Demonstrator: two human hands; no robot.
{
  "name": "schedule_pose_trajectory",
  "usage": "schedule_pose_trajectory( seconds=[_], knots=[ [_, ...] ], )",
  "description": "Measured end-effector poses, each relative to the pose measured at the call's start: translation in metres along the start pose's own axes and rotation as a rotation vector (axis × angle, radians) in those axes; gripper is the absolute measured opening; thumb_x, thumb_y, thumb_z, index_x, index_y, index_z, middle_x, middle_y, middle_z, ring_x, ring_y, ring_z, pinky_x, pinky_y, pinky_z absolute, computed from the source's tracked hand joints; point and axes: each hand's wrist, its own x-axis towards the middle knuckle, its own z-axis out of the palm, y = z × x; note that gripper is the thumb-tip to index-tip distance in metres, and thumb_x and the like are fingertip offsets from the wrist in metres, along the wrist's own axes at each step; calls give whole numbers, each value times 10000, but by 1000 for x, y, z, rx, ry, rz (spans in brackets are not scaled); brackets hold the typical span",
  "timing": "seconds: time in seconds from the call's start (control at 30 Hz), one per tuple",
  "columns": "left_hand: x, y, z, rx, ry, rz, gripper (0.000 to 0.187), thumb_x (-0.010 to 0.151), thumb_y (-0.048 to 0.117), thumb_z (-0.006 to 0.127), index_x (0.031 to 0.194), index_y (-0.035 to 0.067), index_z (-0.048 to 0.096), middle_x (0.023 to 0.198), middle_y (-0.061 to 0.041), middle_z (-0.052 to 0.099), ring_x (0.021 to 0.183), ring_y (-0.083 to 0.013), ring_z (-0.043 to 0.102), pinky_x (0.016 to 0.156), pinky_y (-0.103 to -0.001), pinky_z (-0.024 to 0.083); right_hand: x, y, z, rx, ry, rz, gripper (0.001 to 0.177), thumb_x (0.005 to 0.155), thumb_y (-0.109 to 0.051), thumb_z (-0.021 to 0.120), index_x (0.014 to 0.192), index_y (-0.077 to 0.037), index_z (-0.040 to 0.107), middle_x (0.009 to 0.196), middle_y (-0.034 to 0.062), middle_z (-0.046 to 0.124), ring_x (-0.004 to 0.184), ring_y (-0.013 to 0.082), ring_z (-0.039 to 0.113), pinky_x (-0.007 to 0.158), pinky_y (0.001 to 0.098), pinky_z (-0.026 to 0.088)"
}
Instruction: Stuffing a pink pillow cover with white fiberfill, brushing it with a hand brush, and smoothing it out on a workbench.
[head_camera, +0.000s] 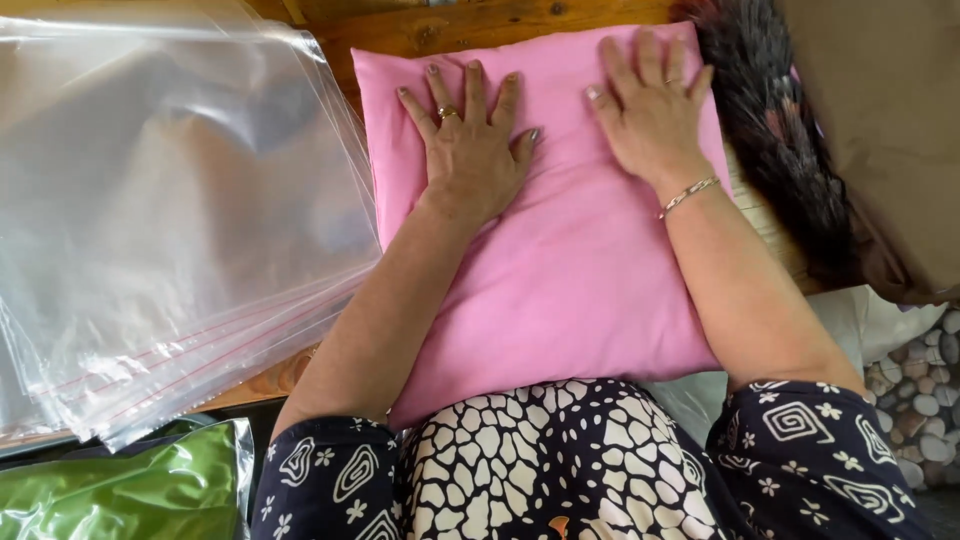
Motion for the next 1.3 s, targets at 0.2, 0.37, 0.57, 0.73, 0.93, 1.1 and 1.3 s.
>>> schedule_pose_trajectory(
  seconds=[0.2,0.37,0.57,0.73,0.93,1.1,1.3],
  knots=[
    [16,5,24,115,119,126,661,922,522,150,1462,143,201,1483,-199,279,1363,-477,160,1045,-674,-35,-23,-27,18,85,519,-262,304,914,-146,485,1164,25,473,1148,272,400,1001,450,415,836,532,357],
    [26,-9,58,6,188,435,832,785,490,389,1439,1,229,1486,-267,217,1397,-414,35,1131,-521,-84,-47,-65,20,282,563,-732,168,941,-85,447,816,11,504,781,162,502,712,336,481,683,422,397],
    [17,-16,47,-499,583,417,362,840,177,506,1175,42,529,891,-130,695,759,-309,627,810,-414,434,28,-4,20,-23,359,-55,216,897,-117,517,1079,-5,539,1048,166,456,973,327,433,856,458,388],
    [-1,-11,26,-224,924,-77,407,660,217,679,1022,93,540,1210,-105,465,1204,-325,423,1073,-675,160,45,28,45,-141,509,-90,421,831,-256,510,1214,-91,572,995,168,595,915,360,486,762,470,318],
    [31,-4,69,49,507,34,485,854,305,390,1188,-5,556,1192,-234,565,1098,-395,460,995,-509,275,-4,-35,28,263,794,-647,83,844,63,468,856,-9,507,769,124,497,722,246,449,659,352,361],
    [23,-16,52,-128,253,266,531,787,366,427,1238,88,404,1310,-128,392,1211,-321,315,1015,-437,184,-15,-62,25,166,620,-689,74,843,-43,484,786,-59,529,686,86,545,557,250,478,485,355,352],
    [26,-14,55,-346,573,314,210,625,132,544,833,111,529,694,-72,630,590,-336,581,553,-464,437,68,-2,44,-79,475,-206,423,886,-328,523,1215,-74,443,1017,241,531,904,440,505,736,523,398]
  ],
)
